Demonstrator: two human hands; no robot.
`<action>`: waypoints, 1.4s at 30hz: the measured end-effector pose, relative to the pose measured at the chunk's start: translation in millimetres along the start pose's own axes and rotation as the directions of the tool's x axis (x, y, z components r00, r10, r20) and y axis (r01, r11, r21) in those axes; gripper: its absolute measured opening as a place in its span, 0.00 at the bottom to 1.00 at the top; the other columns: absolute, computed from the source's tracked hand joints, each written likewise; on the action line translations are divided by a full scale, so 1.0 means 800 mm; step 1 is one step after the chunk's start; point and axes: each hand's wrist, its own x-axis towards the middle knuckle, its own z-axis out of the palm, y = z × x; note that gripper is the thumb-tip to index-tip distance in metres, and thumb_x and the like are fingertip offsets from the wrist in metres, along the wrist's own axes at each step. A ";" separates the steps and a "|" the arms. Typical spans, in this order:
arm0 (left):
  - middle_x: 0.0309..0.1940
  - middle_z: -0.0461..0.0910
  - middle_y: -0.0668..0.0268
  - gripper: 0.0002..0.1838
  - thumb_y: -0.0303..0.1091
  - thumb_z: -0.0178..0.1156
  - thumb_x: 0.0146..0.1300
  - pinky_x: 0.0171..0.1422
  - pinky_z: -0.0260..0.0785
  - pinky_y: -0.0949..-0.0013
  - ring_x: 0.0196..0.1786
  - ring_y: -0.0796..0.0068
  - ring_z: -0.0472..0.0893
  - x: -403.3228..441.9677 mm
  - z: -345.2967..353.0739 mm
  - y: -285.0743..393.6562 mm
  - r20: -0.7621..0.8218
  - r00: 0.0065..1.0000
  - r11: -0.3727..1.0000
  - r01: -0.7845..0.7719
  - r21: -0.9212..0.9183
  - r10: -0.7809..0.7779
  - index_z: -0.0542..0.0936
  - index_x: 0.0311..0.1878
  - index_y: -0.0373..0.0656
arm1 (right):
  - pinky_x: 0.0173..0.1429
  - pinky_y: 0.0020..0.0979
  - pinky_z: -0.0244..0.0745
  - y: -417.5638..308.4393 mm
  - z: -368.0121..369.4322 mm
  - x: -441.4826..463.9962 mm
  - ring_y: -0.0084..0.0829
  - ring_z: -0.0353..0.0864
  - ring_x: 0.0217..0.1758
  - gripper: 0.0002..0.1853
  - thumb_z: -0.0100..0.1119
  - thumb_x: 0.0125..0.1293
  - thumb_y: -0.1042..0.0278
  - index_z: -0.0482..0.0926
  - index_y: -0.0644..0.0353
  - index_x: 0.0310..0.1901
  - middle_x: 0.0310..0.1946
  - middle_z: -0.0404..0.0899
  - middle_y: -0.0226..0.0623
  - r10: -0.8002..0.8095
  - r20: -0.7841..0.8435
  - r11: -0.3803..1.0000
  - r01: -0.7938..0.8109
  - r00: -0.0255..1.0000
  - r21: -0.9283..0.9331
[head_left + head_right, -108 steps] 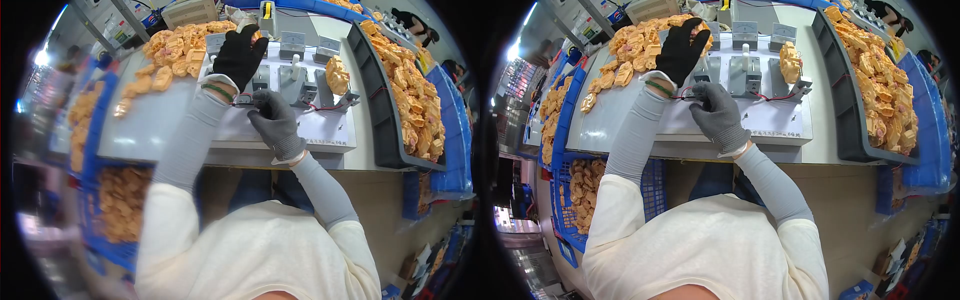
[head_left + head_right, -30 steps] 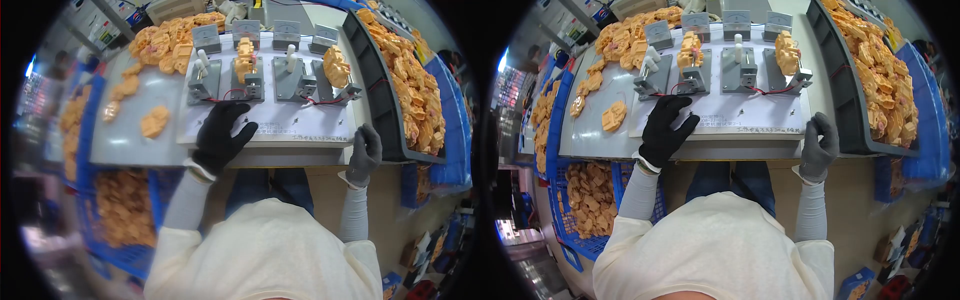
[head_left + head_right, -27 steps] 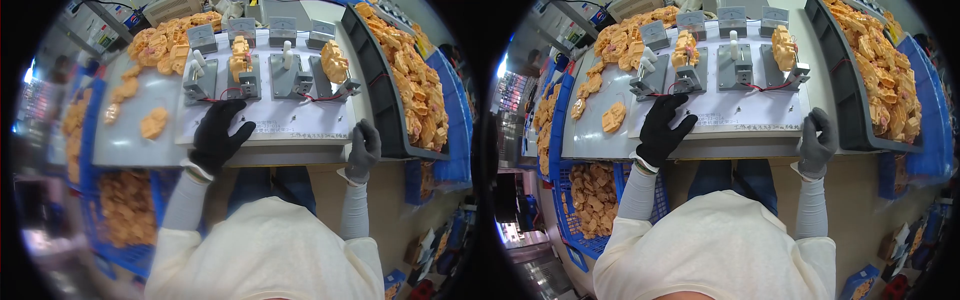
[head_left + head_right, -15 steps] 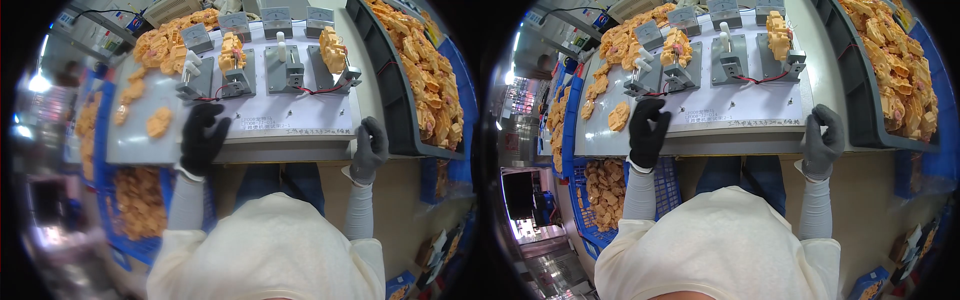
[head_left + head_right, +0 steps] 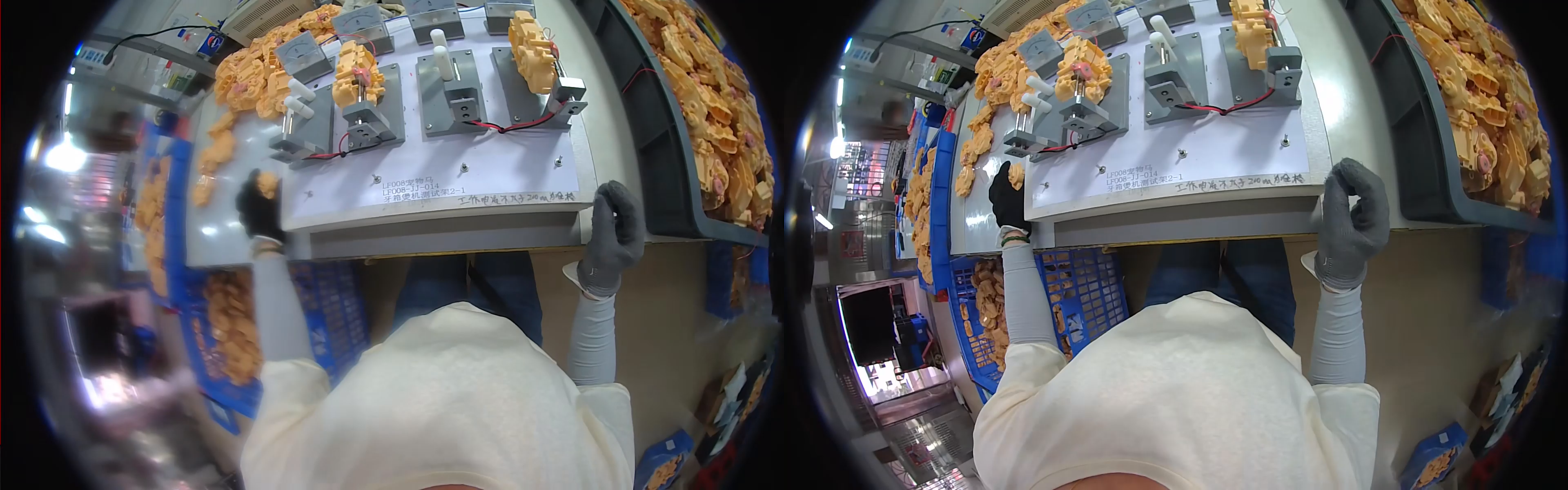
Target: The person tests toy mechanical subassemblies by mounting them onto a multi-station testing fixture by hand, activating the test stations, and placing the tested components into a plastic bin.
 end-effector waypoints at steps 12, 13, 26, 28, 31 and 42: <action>0.35 0.75 0.61 0.19 0.39 0.66 0.53 0.46 0.69 0.66 0.38 0.66 0.75 -0.005 0.003 -0.026 -0.146 0.967 0.958 0.170 -0.230 -0.206 0.73 0.41 0.37 | 0.47 0.26 0.69 -0.026 0.019 0.039 0.28 0.75 0.40 0.15 0.59 0.52 0.82 0.78 0.64 0.43 0.41 0.77 0.38 -0.275 0.237 0.906 0.334 0.932 -0.259; 0.34 0.75 0.64 0.18 0.39 0.67 0.53 0.44 0.68 0.70 0.36 0.72 0.75 -0.003 -0.001 -0.036 -0.156 0.933 0.902 0.255 -0.347 -0.324 0.74 0.41 0.38 | 0.47 0.29 0.69 -0.032 0.027 0.043 0.31 0.75 0.41 0.14 0.61 0.49 0.81 0.79 0.62 0.41 0.39 0.77 0.39 -0.300 0.333 0.838 0.414 0.894 -0.356; 0.54 0.73 0.64 0.19 0.44 0.45 0.66 0.58 0.64 0.59 0.55 0.63 0.72 -0.062 -0.099 -0.016 0.701 0.497 -0.854 -0.203 -0.479 -0.511 0.69 0.55 0.45 | 0.50 0.30 0.67 -0.049 0.035 0.025 0.34 0.72 0.46 0.17 0.59 0.46 0.82 0.78 0.64 0.42 0.41 0.74 0.40 -0.375 0.180 0.860 0.414 0.909 -0.299; 0.54 0.73 0.64 0.20 0.44 0.46 0.65 0.59 0.63 0.59 0.55 0.63 0.72 -0.069 -0.100 -0.039 0.710 0.439 -0.832 -0.214 -0.512 -0.550 0.68 0.56 0.44 | 0.50 0.30 0.66 -0.067 0.033 0.008 0.33 0.72 0.46 0.18 0.57 0.47 0.83 0.77 0.65 0.43 0.42 0.74 0.41 -0.359 0.067 0.892 0.363 0.931 -0.268; 0.55 0.70 0.63 0.24 0.46 0.46 0.65 0.64 0.60 0.58 0.57 0.65 0.70 -0.073 -0.105 -0.051 0.358 0.929 -0.966 -0.004 0.259 0.092 0.64 0.59 0.41 | 0.38 0.26 0.70 -0.092 0.039 -0.016 0.29 0.74 0.38 0.18 0.56 0.48 0.84 0.75 0.64 0.44 0.36 0.75 0.39 -0.282 0.488 0.946 0.325 0.826 -0.003; 0.54 0.70 0.59 0.27 0.53 0.39 0.69 0.62 0.63 0.62 0.57 0.64 0.71 -0.022 -0.184 0.247 0.313 0.947 -0.453 0.248 -0.856 -0.073 0.63 0.60 0.41 | 0.37 0.22 0.72 -0.159 0.169 -0.087 0.23 0.76 0.36 0.40 0.63 0.55 0.61 0.52 0.62 0.66 0.42 0.75 0.37 0.140 0.833 0.642 -0.690 0.535 0.335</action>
